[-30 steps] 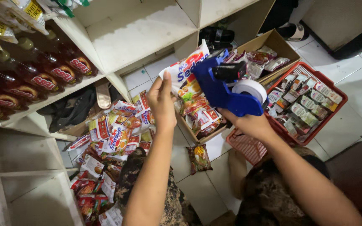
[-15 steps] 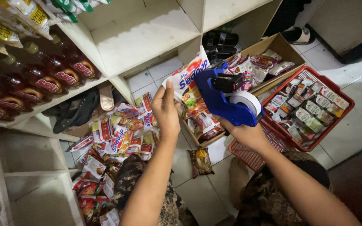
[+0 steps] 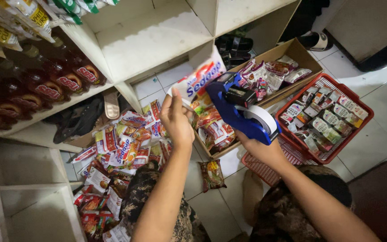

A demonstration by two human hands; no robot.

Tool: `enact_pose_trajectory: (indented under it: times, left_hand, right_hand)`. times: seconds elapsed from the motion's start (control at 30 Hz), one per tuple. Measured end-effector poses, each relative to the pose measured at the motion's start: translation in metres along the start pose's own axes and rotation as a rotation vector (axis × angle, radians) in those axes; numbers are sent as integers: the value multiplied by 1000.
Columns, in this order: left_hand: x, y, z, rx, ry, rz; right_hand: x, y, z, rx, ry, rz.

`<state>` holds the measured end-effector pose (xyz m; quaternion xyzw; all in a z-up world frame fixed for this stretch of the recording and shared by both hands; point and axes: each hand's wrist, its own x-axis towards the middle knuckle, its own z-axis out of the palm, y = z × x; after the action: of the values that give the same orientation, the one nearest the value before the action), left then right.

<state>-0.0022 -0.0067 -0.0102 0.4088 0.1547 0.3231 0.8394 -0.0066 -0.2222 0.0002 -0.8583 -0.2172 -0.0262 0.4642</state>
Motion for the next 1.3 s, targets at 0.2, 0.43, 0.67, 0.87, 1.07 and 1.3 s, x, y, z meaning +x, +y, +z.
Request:
enact_pose_trajectory:
  times: [0.2,0.43,0.67,0.87,1.07,1.3]
  left_hand:
    - [18,-12,-8,95,5,63]
    - [19,-9,-3,27,-9,0]
    - [17,-6,-1,153,-2,39]
    - [13,-1,7,258,8,29]
    - [5,0,15,180,-50,43]
    - [-3,-3,18,396,-18,66]
  right_hand:
    - [-9,7,-7,83,26,-16]
    - [-8,13,-11,43,-60,214]
    - [-4,18,-32,888,-266,684]
    - [0,26,-34,908,-325,673]
    - [2,11,-18,708,-134,579]
    - [6,14,-6,-67,7,77]
